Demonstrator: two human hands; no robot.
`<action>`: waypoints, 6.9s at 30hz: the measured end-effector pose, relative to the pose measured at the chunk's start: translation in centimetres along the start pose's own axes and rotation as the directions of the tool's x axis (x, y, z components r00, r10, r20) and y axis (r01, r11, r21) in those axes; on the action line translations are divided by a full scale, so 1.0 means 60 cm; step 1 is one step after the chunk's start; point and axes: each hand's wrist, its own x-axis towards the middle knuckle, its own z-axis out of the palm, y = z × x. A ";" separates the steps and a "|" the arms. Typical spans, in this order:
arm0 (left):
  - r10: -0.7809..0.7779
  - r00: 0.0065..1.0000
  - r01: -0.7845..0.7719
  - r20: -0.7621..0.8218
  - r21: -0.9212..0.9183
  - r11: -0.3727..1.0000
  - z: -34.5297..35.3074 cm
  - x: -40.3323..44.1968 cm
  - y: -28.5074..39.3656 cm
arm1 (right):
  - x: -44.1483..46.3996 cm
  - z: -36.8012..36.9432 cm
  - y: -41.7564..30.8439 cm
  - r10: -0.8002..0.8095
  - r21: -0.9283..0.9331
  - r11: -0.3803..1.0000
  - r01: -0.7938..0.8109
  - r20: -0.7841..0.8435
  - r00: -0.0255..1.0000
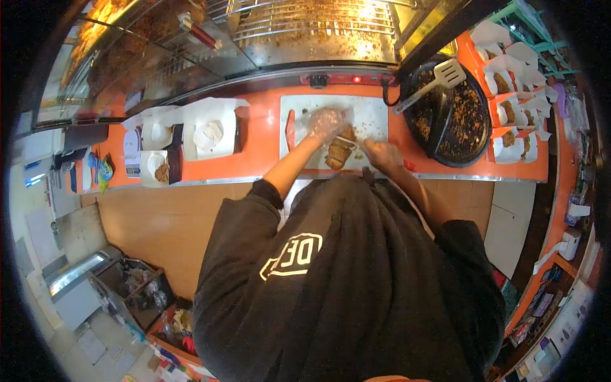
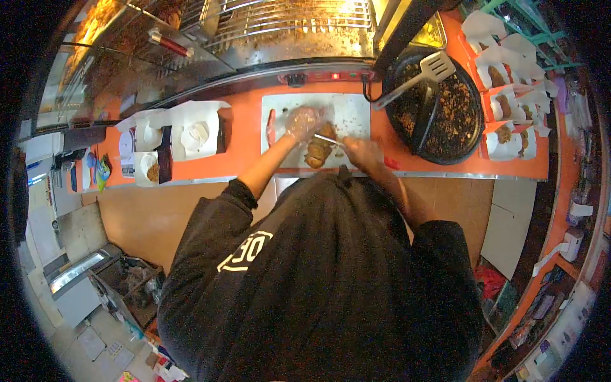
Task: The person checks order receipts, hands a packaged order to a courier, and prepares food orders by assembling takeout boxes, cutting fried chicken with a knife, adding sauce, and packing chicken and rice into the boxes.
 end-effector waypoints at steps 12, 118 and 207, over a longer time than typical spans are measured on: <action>-0.040 0.979 0.017 0.199 0.120 0.993 -0.023 0.023 0.005 | 0.013 -0.006 0.019 0.016 0.011 1.000 -0.016 0.047 0.999; -0.341 -0.931 0.191 -0.128 -0.969 -0.158 -0.295 -1.783 -0.255 | -0.115 0.422 -1.804 -0.654 0.642 0.129 0.756 0.628 -0.422; 0.233 -0.903 0.375 -0.361 -0.927 0.020 -1.244 -3.638 -1.024 | -0.932 0.814 -4.016 -0.386 0.491 -0.847 0.206 -0.299 -0.873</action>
